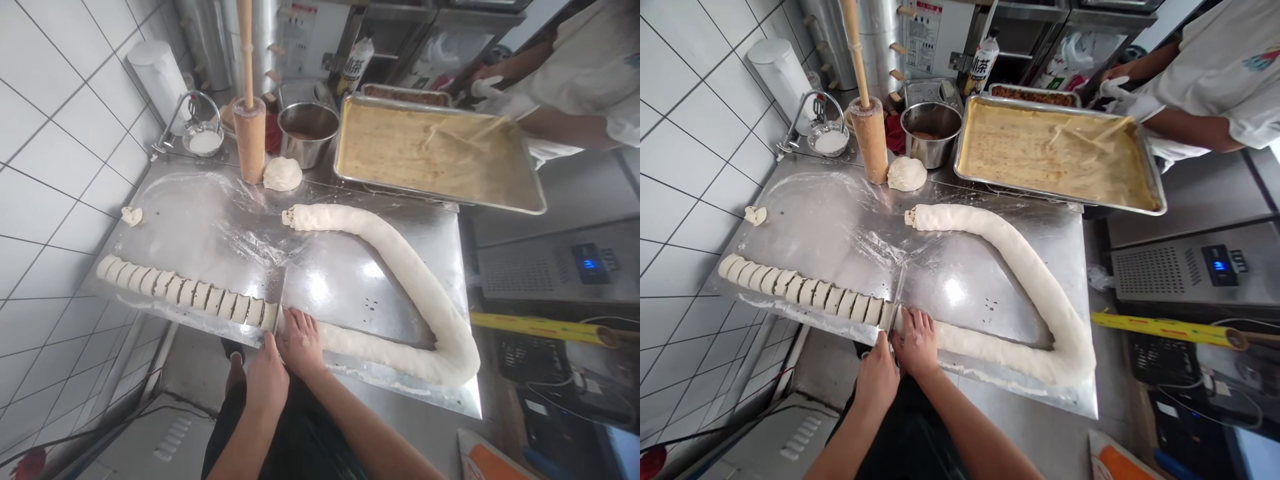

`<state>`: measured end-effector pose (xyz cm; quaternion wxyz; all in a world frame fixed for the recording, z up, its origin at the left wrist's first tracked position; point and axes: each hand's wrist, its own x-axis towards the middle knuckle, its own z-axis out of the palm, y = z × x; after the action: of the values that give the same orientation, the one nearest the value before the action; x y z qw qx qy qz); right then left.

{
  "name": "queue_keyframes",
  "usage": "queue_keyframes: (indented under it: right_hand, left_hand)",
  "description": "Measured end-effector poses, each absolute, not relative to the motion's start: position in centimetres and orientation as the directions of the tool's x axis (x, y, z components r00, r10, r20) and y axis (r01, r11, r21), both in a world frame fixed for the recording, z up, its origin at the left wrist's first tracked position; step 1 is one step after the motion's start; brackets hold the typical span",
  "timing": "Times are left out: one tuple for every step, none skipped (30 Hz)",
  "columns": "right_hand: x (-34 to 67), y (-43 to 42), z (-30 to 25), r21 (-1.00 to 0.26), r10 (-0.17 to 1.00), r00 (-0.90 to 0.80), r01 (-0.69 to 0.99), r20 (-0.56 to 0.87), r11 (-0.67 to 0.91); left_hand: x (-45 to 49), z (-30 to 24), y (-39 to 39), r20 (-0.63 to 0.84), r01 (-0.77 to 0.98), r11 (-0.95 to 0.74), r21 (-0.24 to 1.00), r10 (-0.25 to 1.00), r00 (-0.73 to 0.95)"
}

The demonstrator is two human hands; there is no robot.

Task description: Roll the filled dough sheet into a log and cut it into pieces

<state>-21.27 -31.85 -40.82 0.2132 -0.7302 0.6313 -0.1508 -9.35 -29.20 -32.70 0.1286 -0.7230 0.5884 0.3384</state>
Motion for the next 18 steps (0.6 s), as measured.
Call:
queue_keyframes:
  right_hand:
    - [-21.9,-31.8,-40.8,-0.503,-0.984,0.176,-0.854,-0.037,-0.133]
    - [-22.5,-31.7,-40.7,-0.499,-0.983,0.181,-0.854,-0.028,-0.143]
    - [-23.2,-31.7,-40.6,-0.492,-0.984,0.175,-0.859,-0.027,-0.139]
    - [-23.8,-31.6,-40.4,-0.483,-0.987,0.158,-0.867,-0.034,-0.122]
    - [-24.2,-31.6,-40.3,-0.476,-0.990,0.136,-0.874,-0.048,-0.097]
    - [-24.6,-31.6,-40.1,-0.473,-0.991,0.116,-0.878,-0.064,-0.072]
    - [-24.8,-31.5,-40.0,-0.472,-0.992,0.099,-0.880,-0.078,-0.051]
    - [-24.8,-31.5,-40.0,-0.471,-0.993,0.086,-0.881,-0.085,-0.036]
    - [-24.8,-31.5,-40.0,-0.470,-0.994,0.074,-0.882,-0.084,-0.025]
    - [-24.7,-31.4,-40.0,-0.469,-0.995,0.061,-0.883,-0.079,-0.016]
    - [-24.5,-31.4,-40.0,-0.469,-0.996,0.050,-0.883,-0.074,-0.010]
    - [-24.4,-31.4,-40.1,-0.471,-0.997,0.044,-0.882,-0.069,-0.007]
    - [-24.3,-31.3,-40.2,-0.474,-0.997,0.042,-0.880,-0.068,-0.005]
    - [-24.2,-31.3,-40.2,-0.477,-0.997,0.041,-0.879,-0.069,-0.003]
    - [-24.2,-31.2,-40.3,-0.478,-0.996,0.042,-0.878,-0.072,-0.003]
    - [-24.1,-31.2,-40.4,-0.478,-0.996,0.046,-0.878,-0.076,-0.004]
    - [-24.1,-31.1,-40.4,-0.478,-0.995,0.052,-0.878,-0.079,-0.008]
    - [-24.1,-31.0,-40.5,-0.478,-0.995,0.062,-0.878,-0.081,-0.016]
  left_hand:
    - [-9.3,-32.5,-29.7,-0.631,-0.938,-0.274,0.214,-0.772,0.081]
    - [-9.2,-32.1,-29.9,-0.625,-0.938,-0.271,0.217,-0.776,0.080]
    - [-9.1,-31.5,-29.9,-0.622,-0.938,-0.267,0.221,-0.779,0.076]
    - [-9.1,-30.8,-29.6,-0.615,-0.938,-0.259,0.229,-0.785,0.067]
    - [-9.1,-30.1,-29.2,-0.609,-0.938,-0.249,0.243,-0.792,0.053]
    - [-9.3,-29.5,-28.7,-0.605,-0.935,-0.241,0.258,-0.795,0.038]
    - [-9.6,-29.0,-28.1,-0.608,-0.933,-0.238,0.271,-0.793,0.025]
    - [-9.9,-28.6,-27.6,-0.618,-0.930,-0.238,0.278,-0.786,0.016]
    - [-10.2,-28.3,-27.1,-0.633,-0.929,-0.241,0.280,-0.774,0.010]
    - [-10.5,-28.1,-26.6,-0.651,-0.929,-0.247,0.274,-0.759,0.010]
    - [-10.8,-28.0,-26.2,-0.668,-0.930,-0.255,0.264,-0.744,0.015]
    - [-11.0,-28.0,-25.8,-0.682,-0.932,-0.261,0.253,-0.731,0.020]
    - [-11.1,-28.1,-25.4,-0.695,-0.933,-0.265,0.244,-0.719,0.022]
    - [-11.2,-28.3,-25.1,-0.705,-0.935,-0.266,0.236,-0.708,0.023]
    - [-11.3,-28.6,-24.8,-0.714,-0.936,-0.267,0.230,-0.700,0.025]
    - [-11.5,-29.1,-24.7,-0.720,-0.937,-0.269,0.222,-0.693,0.029]
    - [-11.7,-29.7,-24.7,-0.725,-0.939,-0.271,0.213,-0.688,0.034]
    - [-12.0,-30.4,-24.9,-0.724,-0.941,-0.271,0.204,-0.689,0.041]
